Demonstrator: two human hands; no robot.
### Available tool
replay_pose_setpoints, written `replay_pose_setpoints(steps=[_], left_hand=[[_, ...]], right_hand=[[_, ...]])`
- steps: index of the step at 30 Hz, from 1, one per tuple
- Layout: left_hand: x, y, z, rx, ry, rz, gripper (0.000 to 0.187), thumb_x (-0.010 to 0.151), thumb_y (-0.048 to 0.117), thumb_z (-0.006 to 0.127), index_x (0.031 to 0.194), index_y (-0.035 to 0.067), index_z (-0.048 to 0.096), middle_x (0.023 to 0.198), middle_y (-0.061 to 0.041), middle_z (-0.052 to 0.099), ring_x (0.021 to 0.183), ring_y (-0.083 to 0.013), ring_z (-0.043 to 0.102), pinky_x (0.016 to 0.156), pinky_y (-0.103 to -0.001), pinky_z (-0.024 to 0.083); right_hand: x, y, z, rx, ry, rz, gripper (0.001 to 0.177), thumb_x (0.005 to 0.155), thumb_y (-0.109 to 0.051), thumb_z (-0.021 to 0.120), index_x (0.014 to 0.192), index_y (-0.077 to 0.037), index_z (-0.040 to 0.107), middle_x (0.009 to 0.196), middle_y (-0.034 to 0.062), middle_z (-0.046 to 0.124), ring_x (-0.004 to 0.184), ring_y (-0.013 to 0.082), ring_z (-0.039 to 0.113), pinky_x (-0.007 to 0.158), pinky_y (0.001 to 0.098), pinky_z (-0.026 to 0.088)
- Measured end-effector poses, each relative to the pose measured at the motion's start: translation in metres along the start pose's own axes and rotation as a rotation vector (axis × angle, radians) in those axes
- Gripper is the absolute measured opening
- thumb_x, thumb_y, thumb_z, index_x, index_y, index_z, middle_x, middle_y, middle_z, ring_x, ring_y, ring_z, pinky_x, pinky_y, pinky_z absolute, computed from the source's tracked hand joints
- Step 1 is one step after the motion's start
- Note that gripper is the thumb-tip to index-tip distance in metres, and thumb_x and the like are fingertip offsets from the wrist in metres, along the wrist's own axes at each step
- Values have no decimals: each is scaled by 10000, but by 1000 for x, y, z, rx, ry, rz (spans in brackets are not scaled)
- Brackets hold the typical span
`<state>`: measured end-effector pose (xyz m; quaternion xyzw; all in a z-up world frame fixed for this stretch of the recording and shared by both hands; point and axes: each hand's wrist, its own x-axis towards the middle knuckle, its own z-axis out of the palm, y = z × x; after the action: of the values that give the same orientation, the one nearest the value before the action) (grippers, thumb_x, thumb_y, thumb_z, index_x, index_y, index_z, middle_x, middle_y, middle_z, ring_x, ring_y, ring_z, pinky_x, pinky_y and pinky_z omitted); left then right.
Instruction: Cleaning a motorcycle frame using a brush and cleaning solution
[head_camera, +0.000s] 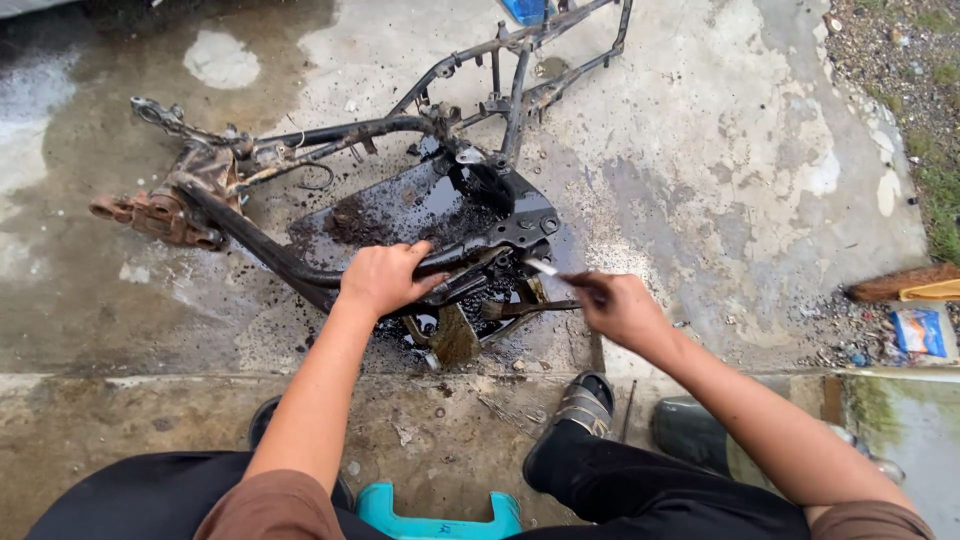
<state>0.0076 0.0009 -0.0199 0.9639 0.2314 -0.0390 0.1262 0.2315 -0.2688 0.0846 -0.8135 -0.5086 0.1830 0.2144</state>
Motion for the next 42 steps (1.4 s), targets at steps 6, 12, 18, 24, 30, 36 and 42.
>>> replay_pose_setpoints(steps=[6, 12, 18, 24, 30, 36, 42], left_hand=[[3, -1, -1, -3, 24, 10, 557, 900, 696, 508, 1261, 279, 583, 950, -78, 754, 842, -365, 761, 790, -490, 599], [2, 0, -1, -7, 39, 7, 556, 890, 692, 527, 1255, 277, 590, 957, -72, 760, 847, -355, 763, 777, -485, 602], [-3, 2, -4, -4, 59, 13, 548, 900, 700, 504, 1230, 272, 598, 942, -66, 759, 833, -347, 764, 766, -471, 602], [-4, 2, -1, -1, 69, 15, 552, 884, 701, 521, 1212, 264, 598, 925, -67, 758, 825, -346, 764, 769, -478, 605], [-4, 4, -10, 16, 36, 13, 556, 899, 707, 497, 1213, 261, 599, 925, -68, 759, 829, -342, 766, 771, -469, 603], [-4, 6, -14, 20, 3, 7, 565, 922, 718, 461, 1227, 265, 607, 938, -52, 761, 845, -318, 770, 771, -443, 605], [-4, 5, -15, 17, -8, 9, 572, 910, 702, 478, 1251, 254, 582, 967, -85, 761, 863, -355, 764, 794, -477, 603]], right_hand=[[-4, -13, -22, 68, 86, -91, 213, 869, -127, 693, 1052, -145, 800, 804, 140, 781, 789, 386, 746, 690, 458, 571], [22, 59, -14, -12, 261, -65, 179, 918, -139, 723, 1070, -193, 801, 649, 99, 674, 649, 287, 710, 622, 392, 537], [17, 50, -9, 105, 227, -64, 132, 891, -113, 753, 996, -162, 816, 518, 70, 608, 438, 165, 526, 483, 298, 431], [12, 42, -7, 74, 223, -97, 133, 866, -110, 736, 968, -168, 800, 506, 100, 603, 426, 260, 584, 482, 347, 459], [9, 29, -15, 79, 196, -119, 123, 872, -100, 717, 968, -117, 792, 749, 172, 750, 724, 406, 724, 621, 443, 548], [18, 24, -15, 11, 178, -102, 114, 881, -145, 721, 972, -141, 789, 795, 122, 776, 781, 378, 738, 704, 466, 565], [27, 21, -20, 32, 118, -114, 144, 885, -130, 694, 990, -135, 792, 770, 140, 764, 734, 359, 747, 692, 423, 554]])
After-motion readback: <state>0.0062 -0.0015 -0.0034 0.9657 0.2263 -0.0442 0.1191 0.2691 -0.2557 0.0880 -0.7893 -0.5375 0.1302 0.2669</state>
